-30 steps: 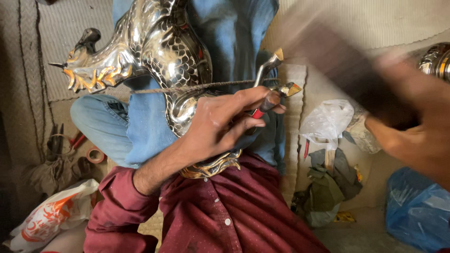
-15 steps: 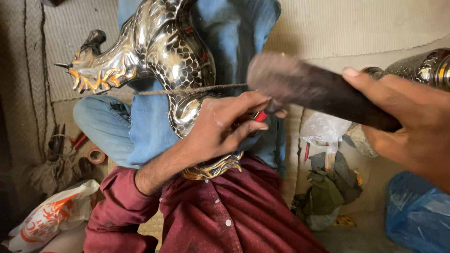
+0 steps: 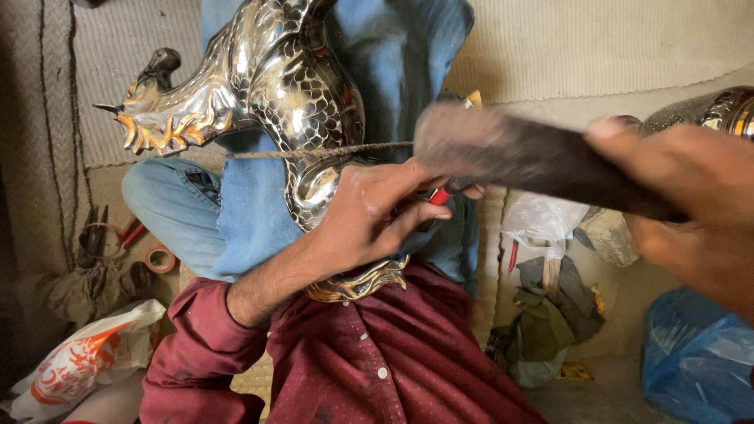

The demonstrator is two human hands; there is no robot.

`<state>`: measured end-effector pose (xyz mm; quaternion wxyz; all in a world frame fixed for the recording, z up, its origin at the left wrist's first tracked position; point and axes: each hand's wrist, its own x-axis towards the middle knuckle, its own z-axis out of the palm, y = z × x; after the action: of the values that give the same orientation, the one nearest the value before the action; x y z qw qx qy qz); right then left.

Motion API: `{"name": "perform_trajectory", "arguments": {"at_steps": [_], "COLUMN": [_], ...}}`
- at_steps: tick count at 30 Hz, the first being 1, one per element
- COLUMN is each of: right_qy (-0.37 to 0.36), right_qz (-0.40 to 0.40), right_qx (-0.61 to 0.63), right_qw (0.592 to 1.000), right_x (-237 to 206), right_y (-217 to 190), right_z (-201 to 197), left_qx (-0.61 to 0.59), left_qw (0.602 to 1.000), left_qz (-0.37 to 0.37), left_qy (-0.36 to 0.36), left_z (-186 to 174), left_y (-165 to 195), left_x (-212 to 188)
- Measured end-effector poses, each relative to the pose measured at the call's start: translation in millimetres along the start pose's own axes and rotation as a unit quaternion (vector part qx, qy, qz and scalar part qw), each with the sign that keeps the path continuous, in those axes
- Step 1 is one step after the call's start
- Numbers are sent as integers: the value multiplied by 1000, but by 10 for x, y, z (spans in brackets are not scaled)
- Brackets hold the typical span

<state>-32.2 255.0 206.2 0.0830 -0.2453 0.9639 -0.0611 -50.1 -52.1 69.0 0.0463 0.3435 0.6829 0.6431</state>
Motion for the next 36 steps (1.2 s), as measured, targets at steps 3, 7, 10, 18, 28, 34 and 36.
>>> {"name": "perform_trajectory", "arguments": {"at_steps": [3, 7, 10, 18, 28, 34, 36], "right_qy": [33, -113, -66, 11, 33, 3, 20], "right_qz": [113, 228, 185, 19, 54, 36, 44], "right_qx": [136, 9, 32, 93, 44, 8, 41], "right_qw": [984, 967, 980, 995, 997, 999, 998], "right_x": [-40, -26, 6, -131, -230, -205, -196], "right_y": [2, 15, -10, 22, 169, 113, 76], "right_z": [73, 118, 118, 110, 219, 201, 188], "left_qx": [-16, -22, -22, -25, 28, 13, 5], "left_qw": [1000, 1000, 1000, 1000, 999, 999, 999], "left_qz": [-6, 8, 9, 8, 32, 32, 31], "left_qy": [7, 4, 6, -3, 5, 1, 0], "left_z": [4, -17, -38, -16, -2, -36, -48], "left_y": [5, 21, 37, 42, -19, 43, 62], "left_x": [-3, -14, -14, 12, -10, 8, 13]}}
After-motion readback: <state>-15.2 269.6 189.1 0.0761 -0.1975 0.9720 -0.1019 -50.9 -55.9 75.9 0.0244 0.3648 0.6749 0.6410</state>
